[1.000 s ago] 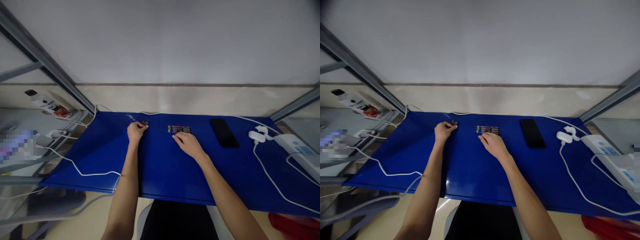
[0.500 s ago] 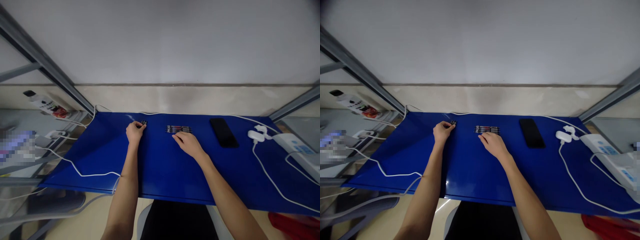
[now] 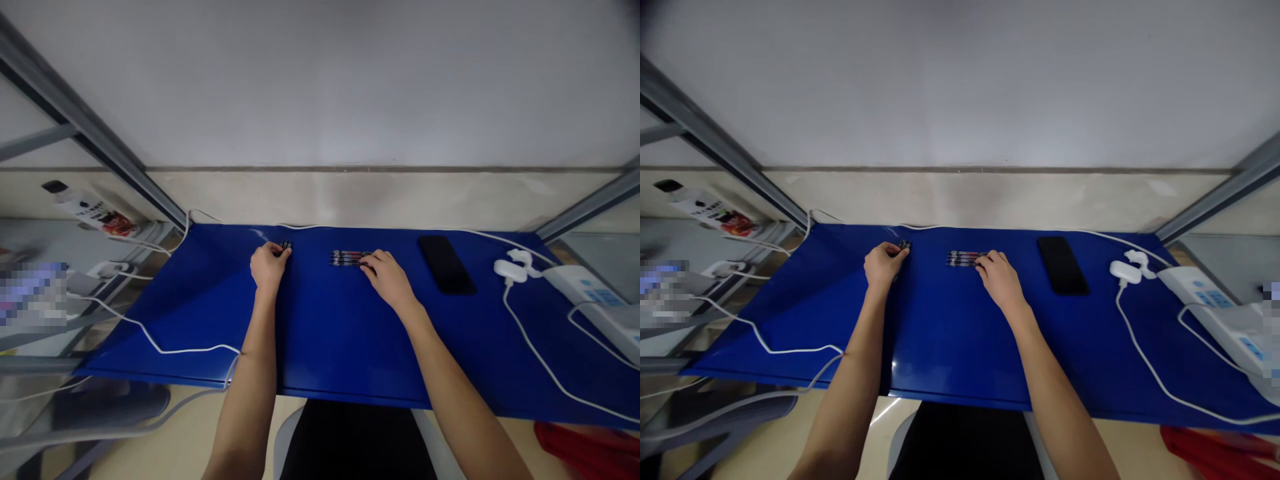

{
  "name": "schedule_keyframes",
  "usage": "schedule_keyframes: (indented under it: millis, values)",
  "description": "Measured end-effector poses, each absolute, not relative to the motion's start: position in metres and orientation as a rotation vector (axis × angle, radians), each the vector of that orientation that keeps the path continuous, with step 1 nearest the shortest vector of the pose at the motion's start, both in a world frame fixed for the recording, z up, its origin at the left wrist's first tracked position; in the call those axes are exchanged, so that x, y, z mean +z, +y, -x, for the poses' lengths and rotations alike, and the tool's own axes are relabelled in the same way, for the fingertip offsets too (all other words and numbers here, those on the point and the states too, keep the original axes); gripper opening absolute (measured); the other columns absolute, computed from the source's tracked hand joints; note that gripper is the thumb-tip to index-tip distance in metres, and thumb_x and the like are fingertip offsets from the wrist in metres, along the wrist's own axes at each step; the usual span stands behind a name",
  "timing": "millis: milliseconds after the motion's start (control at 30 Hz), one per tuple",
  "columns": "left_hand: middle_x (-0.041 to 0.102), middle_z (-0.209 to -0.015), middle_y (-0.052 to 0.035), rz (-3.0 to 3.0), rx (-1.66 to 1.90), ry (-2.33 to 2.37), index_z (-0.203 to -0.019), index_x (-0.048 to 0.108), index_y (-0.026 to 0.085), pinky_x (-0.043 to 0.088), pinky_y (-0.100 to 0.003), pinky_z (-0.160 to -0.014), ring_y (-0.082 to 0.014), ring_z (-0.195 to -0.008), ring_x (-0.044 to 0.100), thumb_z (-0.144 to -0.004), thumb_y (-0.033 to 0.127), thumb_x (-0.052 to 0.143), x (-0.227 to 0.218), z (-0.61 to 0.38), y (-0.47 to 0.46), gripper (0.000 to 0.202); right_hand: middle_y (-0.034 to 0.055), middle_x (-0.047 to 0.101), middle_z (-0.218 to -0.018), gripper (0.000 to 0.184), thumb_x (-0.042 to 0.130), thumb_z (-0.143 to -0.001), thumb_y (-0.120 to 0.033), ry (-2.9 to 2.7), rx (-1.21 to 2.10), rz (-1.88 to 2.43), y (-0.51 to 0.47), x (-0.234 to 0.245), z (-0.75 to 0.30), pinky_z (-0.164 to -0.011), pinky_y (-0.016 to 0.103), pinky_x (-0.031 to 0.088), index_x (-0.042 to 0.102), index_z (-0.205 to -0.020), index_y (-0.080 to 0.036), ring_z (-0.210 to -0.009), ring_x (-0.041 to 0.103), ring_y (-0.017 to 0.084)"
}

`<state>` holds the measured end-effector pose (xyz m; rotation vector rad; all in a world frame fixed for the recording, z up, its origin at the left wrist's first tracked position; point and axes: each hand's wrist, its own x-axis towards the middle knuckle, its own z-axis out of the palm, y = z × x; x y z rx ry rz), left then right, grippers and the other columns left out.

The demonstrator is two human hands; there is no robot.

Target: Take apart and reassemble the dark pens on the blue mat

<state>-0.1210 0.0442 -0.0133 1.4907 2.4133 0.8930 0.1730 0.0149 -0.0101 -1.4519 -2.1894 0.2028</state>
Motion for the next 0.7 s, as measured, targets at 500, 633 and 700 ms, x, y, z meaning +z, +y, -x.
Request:
schedule_keyframes:
  millis: [500, 633, 700]
  values:
    - [0.065, -0.099, -0.0111, -1.818, 1.160, 2.437, -0.091, 0.064, 0.020, 0.038, -0.041, -0.095, -0.0269, -0.099, 0.056, -0.092, 0.044, 0.049, -0.004, 0.096, 0.040, 0.028, 0.0114, 0.057, -0.101, 0.014, 0.052, -0.094, -0.022, -2.326, 0.146, 1.367, 0.016, -0.010, -0.178, -0.079, 0.042, 0.051, 0.065, -0.095, -0.021, -0.097, 0.051, 0.027]
    - [0.066, -0.096, -0.0088, -2.278, 1.128, 1.906, -0.095, 0.066, 0.019, 0.038, -0.037, -0.091, -0.0238, -0.096, 0.053, -0.095, 0.044, 0.047, 0.001, 0.060, 0.030, 0.031, 0.0116, 0.058, -0.103, 0.016, 0.048, -0.096, -0.021, -2.392, 0.106, 1.400, 0.017, -0.010, -0.176, -0.081, 0.044, 0.045, 0.063, -0.094, -0.019, -0.098, 0.050, 0.028]
    - [0.066, -0.101, -0.0082, -2.474, 1.006, 1.622, -0.100, 0.067, 0.021, 0.038, -0.037, -0.089, -0.0233, -0.098, 0.052, -0.093, 0.047, 0.051, 0.001, 0.044, 0.024, 0.032, 0.0113, 0.058, -0.106, 0.017, 0.046, -0.097, -0.024, -2.412, 0.104, 1.406, 0.017, -0.008, -0.174, -0.080, 0.044, 0.043, 0.063, -0.096, -0.020, -0.100, 0.050, 0.028]
